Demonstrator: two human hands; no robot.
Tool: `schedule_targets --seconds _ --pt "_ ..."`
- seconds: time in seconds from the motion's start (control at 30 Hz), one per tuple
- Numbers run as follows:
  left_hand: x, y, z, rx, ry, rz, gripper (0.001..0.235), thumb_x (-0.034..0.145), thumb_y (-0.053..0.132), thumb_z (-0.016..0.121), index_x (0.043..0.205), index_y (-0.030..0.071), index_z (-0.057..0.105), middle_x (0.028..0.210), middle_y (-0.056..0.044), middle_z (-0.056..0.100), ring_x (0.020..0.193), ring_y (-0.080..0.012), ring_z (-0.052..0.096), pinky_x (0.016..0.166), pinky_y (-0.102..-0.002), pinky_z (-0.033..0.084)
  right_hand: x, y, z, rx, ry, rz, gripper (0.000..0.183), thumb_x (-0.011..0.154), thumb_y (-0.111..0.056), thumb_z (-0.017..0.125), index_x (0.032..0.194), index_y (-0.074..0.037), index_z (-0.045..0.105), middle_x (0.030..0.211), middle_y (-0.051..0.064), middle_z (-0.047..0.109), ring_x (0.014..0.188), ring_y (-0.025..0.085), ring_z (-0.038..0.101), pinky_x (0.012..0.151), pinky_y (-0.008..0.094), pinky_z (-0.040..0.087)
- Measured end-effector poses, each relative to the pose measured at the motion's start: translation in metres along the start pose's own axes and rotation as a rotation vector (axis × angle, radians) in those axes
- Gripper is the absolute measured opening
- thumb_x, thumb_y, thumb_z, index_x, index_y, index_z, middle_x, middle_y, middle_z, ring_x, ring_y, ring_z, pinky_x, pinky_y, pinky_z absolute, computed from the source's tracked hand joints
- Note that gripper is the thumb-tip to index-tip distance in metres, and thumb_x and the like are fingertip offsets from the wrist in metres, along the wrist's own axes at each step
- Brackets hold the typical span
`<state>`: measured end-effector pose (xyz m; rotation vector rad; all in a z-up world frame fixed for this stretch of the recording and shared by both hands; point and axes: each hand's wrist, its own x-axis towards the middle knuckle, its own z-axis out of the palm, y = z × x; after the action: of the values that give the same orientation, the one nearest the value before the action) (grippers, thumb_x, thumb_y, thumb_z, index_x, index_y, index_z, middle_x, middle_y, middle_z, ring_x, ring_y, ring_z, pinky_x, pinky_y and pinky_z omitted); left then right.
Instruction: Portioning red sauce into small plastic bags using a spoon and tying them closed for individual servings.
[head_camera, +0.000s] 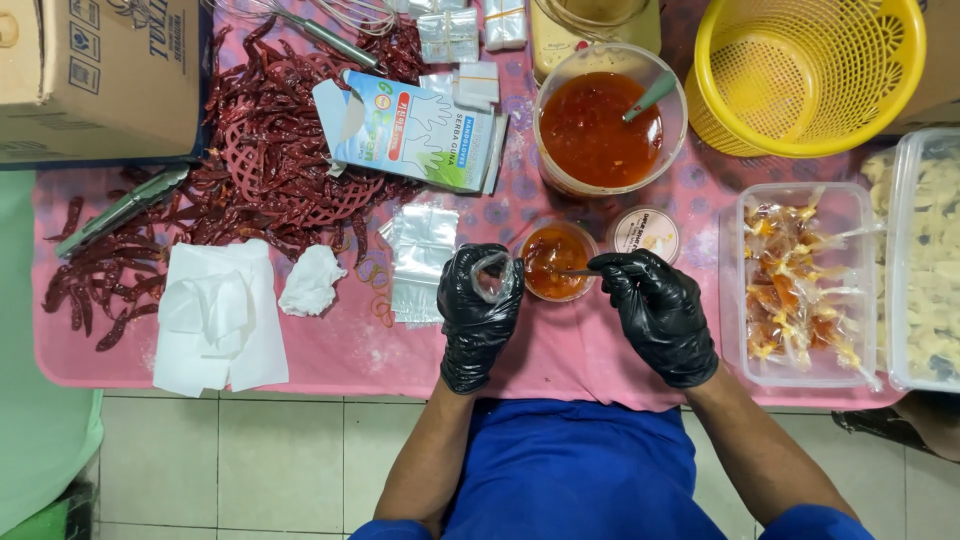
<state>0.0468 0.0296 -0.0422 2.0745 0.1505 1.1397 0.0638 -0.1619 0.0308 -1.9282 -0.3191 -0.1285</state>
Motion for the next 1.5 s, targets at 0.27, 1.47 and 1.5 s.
schedule_targets --seconds 0.27,1.47,1.5 --pt "0.013 0.015 -0.005 -0.011 -0.002 -0.053 0.015 0.084 0.017 0.081 0.087 0.009 0.069 0.075 -0.007 0.068 0.066 -0.0299 0.069 0.065 -0.035 0.06 -0.01 0.035 -0.011 0.323 0.121 0.402 0.018 0.107 -0.014 0.062 0.094 -0.005 0.072 0.071 0.008 0.067 0.061 0.011 0.059 0.058 0.024 0.049" --pt "0.012 0.031 0.0 -0.041 -0.093 0.039 0.015 0.086 0.026 0.08 0.087 0.015 0.069 0.075 -0.001 0.068 0.067 -0.0275 0.07 0.067 -0.035 0.059 -0.008 -0.048 -0.01 0.361 0.229 0.31 0.007 0.096 -0.001 0.068 0.092 0.004 0.072 0.067 0.017 0.065 0.051 0.017 0.059 0.047 0.027 0.051" --pt "0.011 0.03 0.0 -0.029 -0.091 0.036 0.015 0.086 0.027 0.079 0.087 0.016 0.069 0.075 0.0 0.068 0.067 -0.0269 0.07 0.068 -0.035 0.059 -0.011 -0.05 -0.005 0.335 0.157 0.1 0.005 0.091 0.006 0.07 0.086 0.007 0.072 0.068 0.021 0.068 0.05 0.02 0.059 0.046 0.031 0.053"
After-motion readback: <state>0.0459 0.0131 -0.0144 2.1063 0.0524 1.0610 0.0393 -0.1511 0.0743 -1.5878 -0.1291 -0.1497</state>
